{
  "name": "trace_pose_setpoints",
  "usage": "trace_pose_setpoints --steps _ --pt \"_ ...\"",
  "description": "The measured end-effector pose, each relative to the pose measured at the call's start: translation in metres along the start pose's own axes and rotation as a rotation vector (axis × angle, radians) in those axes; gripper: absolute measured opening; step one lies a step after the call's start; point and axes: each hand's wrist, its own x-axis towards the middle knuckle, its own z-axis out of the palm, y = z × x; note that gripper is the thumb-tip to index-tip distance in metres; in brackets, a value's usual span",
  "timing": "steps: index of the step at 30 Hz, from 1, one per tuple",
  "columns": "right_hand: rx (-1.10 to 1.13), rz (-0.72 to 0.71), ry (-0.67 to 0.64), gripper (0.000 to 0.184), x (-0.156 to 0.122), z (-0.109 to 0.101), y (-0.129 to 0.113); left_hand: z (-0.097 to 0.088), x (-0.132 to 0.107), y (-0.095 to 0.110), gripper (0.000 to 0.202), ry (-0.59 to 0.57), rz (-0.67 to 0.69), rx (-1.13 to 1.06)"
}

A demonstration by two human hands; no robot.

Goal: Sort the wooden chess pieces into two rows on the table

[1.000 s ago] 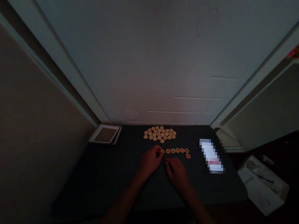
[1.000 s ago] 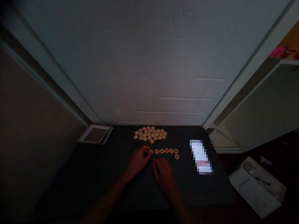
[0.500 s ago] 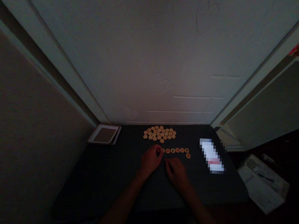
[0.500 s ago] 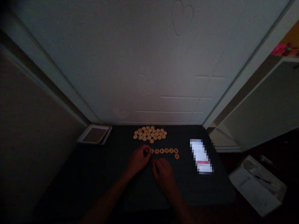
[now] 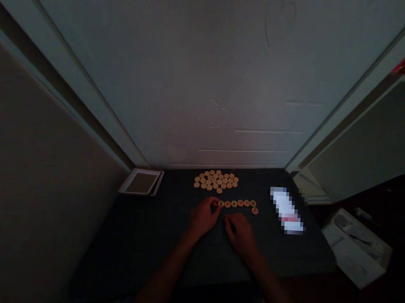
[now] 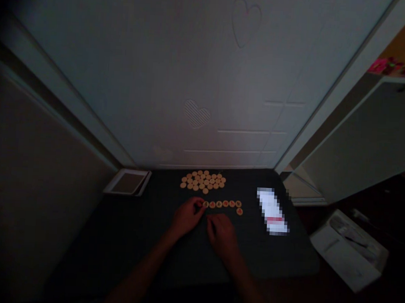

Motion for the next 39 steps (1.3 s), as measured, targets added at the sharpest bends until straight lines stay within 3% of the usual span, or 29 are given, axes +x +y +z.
trace_pose_setpoints --steps 7,11,16,28,39 --pt "-0.009 0.015 0.033 0.021 -0.002 0.003 0.003 -0.011 0.011 -0.004 0.025 0.034 0.063 -0.043" --pt "-0.001 0.015 0.029 0.02 -0.002 0.004 0.004 -0.016 0.018 -0.001 0.038 0.0 0.157 0.104" --pt "0.0 0.012 0.041 0.02 0.0 0.002 0.002 -0.015 0.023 -0.001 0.05 -0.063 0.172 0.296" --pt "0.01 0.032 0.02 0.018 -0.001 0.002 0.002 -0.028 -0.007 -0.027 0.021 0.095 0.212 0.258" --pt "0.009 0.004 0.028 0.019 0.0 0.006 0.003 -0.022 0.0 -0.023 0.01 0.134 0.157 0.131"
